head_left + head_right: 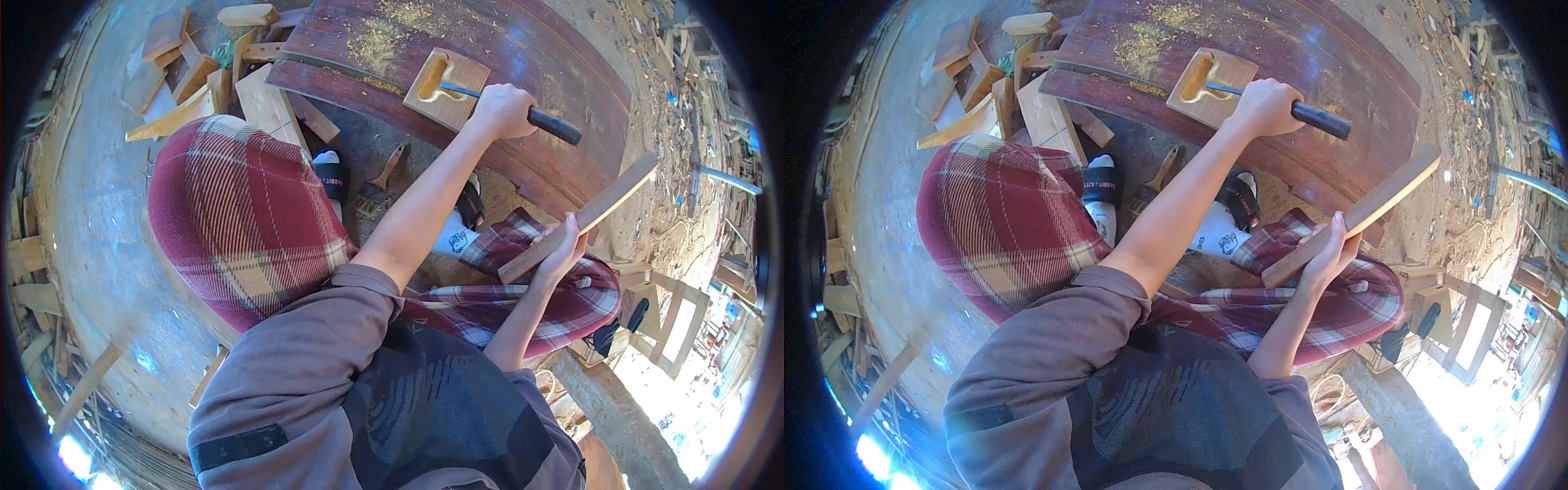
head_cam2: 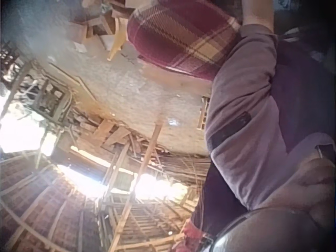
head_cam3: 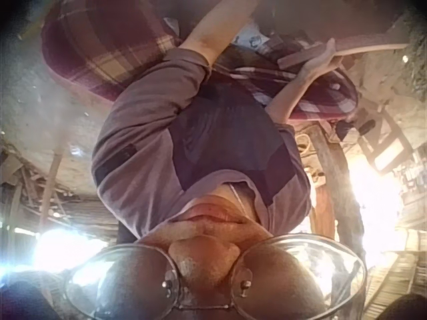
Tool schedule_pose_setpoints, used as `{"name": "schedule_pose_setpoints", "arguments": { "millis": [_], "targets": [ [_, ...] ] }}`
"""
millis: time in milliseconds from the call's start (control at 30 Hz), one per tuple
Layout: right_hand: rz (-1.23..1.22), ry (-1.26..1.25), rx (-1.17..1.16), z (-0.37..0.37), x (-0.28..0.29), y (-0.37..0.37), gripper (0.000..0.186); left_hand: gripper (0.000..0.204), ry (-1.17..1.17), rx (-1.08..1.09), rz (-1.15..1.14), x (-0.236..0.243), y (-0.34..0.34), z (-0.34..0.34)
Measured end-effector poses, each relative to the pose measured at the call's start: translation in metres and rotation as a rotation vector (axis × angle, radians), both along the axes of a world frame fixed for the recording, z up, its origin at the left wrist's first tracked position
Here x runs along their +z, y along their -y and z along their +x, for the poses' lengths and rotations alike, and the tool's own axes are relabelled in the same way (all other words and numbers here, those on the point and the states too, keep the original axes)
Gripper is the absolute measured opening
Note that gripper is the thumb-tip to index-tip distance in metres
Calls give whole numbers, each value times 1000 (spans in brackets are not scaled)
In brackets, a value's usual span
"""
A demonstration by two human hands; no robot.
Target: Use a chisel and a wooden mallet to carve a recess into a piece of wood.
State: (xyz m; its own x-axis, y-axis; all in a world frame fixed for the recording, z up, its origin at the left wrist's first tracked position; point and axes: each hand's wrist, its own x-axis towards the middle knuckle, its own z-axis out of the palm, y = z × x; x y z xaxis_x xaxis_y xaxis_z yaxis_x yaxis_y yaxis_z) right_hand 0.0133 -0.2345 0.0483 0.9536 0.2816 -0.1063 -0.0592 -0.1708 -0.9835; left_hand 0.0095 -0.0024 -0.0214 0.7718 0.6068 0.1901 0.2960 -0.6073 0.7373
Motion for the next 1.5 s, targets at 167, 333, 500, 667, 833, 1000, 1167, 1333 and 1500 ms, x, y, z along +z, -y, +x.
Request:
{"name": "schedule_pose_setpoints", "arguments": {
  "millis": [167, 333, 500, 667, 833, 1000, 1167, 1333, 1500],
  "targets": [
    [-16, 20, 28, -1, 0, 1, 31, 19, 19, -27, -38, 11, 5, 6],
    [-40, 6, 78, -3, 1, -2, 31, 19, 38, -12, -37, 5, -3, 2],
    [-41, 13, 85, -3, 2, -1, 31, 18, 78, 21, -39, 9, -8, 1],
    [96, 78, 33, -14, 8, -9, 31, 17, 137, 35, -12, 4, -6, 1],
    [-130, 35, 258, -24, -17, -18, 23, 19, 69, 13, -13, -5, 0, 2],
    [213, -10, 49, -11, 3, -10, 26, 19, 130, 67, -14, -1, -3, 4],
    [-91, 44, 215, -17, -28, -11, 26, 19, 10, 42, 7, -7, 0, 3],
    [89, 17, 112, -16, -6, -13, 26, 18, 125, 68, -9, 1, -7, 4],
    [-45, -185, 235, -22, -16, -14, 25, 20, 19, 65, 20, -2, -8, -4]
  ]
}}
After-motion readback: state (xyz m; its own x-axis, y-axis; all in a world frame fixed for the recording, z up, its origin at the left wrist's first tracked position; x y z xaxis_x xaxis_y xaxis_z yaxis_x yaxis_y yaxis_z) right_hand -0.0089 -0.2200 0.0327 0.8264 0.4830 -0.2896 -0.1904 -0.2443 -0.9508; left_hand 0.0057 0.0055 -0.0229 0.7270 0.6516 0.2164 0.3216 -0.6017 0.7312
